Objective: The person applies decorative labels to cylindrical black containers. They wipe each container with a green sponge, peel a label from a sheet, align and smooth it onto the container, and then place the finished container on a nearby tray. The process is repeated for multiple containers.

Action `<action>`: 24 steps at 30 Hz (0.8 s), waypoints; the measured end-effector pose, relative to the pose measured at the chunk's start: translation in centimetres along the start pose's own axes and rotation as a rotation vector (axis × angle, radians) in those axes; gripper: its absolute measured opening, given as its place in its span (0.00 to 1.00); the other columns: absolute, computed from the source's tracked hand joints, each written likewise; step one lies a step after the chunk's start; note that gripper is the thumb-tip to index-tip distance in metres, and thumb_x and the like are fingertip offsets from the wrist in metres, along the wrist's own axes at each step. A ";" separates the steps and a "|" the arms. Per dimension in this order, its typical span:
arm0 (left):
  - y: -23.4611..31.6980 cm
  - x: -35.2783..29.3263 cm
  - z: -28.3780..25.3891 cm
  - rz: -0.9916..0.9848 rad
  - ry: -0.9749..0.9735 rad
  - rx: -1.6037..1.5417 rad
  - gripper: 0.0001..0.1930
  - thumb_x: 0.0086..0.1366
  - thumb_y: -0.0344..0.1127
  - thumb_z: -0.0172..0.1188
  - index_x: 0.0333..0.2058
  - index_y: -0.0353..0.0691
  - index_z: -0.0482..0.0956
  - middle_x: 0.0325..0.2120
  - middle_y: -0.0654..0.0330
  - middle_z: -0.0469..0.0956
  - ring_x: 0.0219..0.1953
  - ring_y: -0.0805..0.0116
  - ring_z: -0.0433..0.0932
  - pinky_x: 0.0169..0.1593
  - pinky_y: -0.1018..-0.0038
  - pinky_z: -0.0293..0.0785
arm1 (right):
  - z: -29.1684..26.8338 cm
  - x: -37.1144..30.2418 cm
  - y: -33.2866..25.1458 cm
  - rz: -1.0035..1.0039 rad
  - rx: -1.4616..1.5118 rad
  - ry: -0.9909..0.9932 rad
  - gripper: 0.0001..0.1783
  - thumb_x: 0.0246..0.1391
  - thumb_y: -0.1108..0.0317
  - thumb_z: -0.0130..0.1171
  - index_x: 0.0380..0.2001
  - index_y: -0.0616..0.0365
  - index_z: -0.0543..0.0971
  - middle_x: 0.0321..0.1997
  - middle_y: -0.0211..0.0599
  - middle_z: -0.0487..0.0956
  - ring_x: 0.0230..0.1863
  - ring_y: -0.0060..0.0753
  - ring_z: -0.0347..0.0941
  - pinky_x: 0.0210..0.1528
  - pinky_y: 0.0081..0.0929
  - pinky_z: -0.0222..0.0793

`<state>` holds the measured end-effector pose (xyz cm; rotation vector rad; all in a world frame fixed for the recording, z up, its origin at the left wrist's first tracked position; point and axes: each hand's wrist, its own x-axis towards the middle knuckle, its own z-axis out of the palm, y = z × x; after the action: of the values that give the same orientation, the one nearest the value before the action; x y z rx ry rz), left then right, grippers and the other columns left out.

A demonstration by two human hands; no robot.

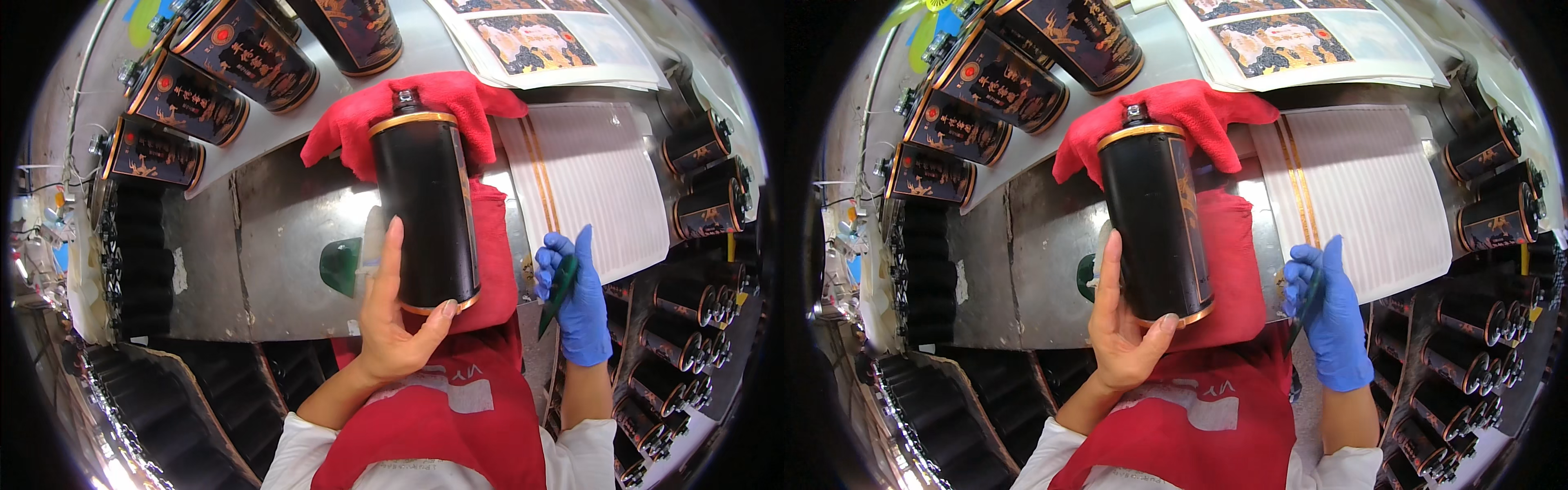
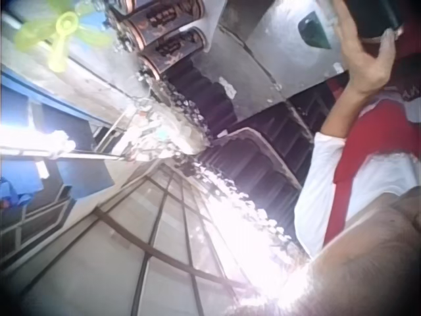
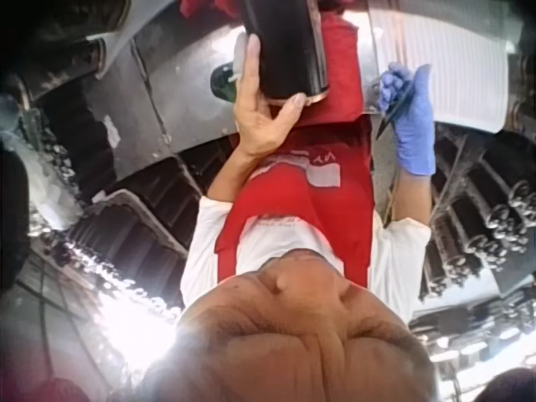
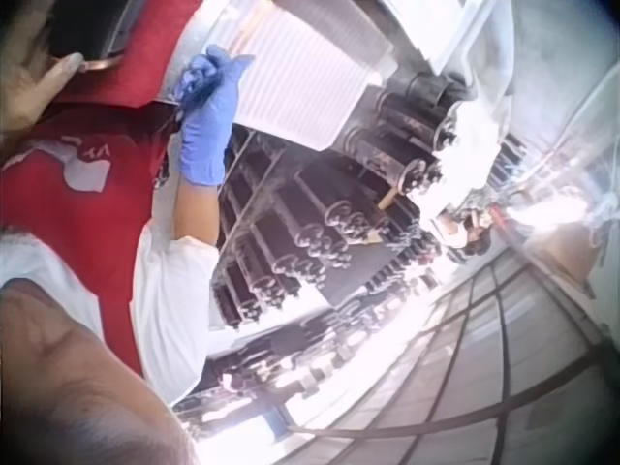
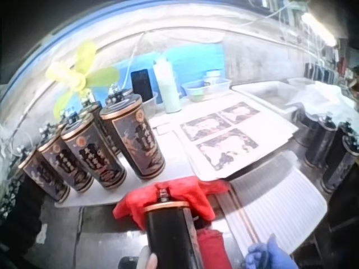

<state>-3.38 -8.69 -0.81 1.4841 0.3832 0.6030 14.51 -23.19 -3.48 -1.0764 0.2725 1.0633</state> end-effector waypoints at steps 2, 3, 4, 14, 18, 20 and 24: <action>-0.1 0.0 0.3 0.018 0.018 0.123 0.42 0.54 0.16 0.51 0.64 0.32 0.40 0.57 0.50 0.58 0.55 0.63 0.67 0.55 0.72 0.66 | -0.8 -0.5 0.3 0.029 -0.001 -0.013 0.23 0.59 0.45 0.47 0.37 0.55 0.72 0.25 0.28 0.73 0.22 0.20 0.68 0.22 0.18 0.65; 0.3 0.1 1.1 0.009 0.064 0.135 0.40 0.54 0.17 0.53 0.64 0.31 0.43 0.51 0.50 0.66 0.50 0.64 0.71 0.53 0.72 0.68 | -1.1 -0.9 0.4 0.041 -0.003 -0.019 0.21 0.59 0.47 0.48 0.37 0.55 0.73 0.25 0.28 0.73 0.22 0.20 0.68 0.22 0.18 0.65; 0.4 0.1 1.2 0.006 0.077 0.129 0.40 0.54 0.18 0.54 0.64 0.30 0.44 0.48 0.50 0.70 0.48 0.65 0.73 0.53 0.72 0.69 | -1.3 -1.3 0.5 0.023 -0.010 -0.021 0.20 0.60 0.48 0.49 0.38 0.55 0.73 0.26 0.28 0.73 0.22 0.20 0.68 0.22 0.17 0.64; 0.4 0.0 0.7 0.014 0.023 0.096 0.41 0.53 0.17 0.53 0.64 0.30 0.43 0.58 0.48 0.60 0.56 0.64 0.66 0.56 0.73 0.64 | -1.9 -2.2 0.6 -0.084 -0.043 -0.019 0.16 0.58 0.56 0.53 0.42 0.56 0.72 0.28 0.28 0.73 0.24 0.21 0.68 0.24 0.17 0.64; 0.3 -0.1 1.0 0.027 0.036 0.207 0.41 0.53 0.18 0.54 0.64 0.30 0.44 0.56 0.49 0.61 0.55 0.64 0.67 0.55 0.73 0.65 | -1.4 -2.6 1.3 -0.133 -0.112 -0.025 0.18 0.55 0.58 0.56 0.44 0.58 0.71 0.30 0.31 0.73 0.27 0.22 0.69 0.27 0.19 0.67; 0.3 -0.1 1.1 0.033 0.082 0.216 0.41 0.52 0.20 0.58 0.63 0.30 0.48 0.53 0.49 0.66 0.51 0.65 0.70 0.54 0.74 0.65 | -1.2 -2.8 1.4 -0.097 -0.070 -0.042 0.20 0.52 0.65 0.58 0.47 0.60 0.69 0.33 0.32 0.73 0.33 0.22 0.70 0.34 0.19 0.69; 0.7 0.2 1.7 0.043 0.058 0.236 0.43 0.51 0.18 0.57 0.64 0.32 0.44 0.58 0.49 0.60 0.54 0.63 0.67 0.55 0.72 0.66 | -0.6 -3.2 1.2 -0.249 -0.170 -0.054 0.24 0.46 0.74 0.58 0.49 0.62 0.68 0.39 0.33 0.74 0.40 0.24 0.71 0.45 0.21 0.69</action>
<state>-2.32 -10.02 0.00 1.7066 0.4817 0.6525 12.05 -25.49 -2.41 -1.1976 0.0029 0.9013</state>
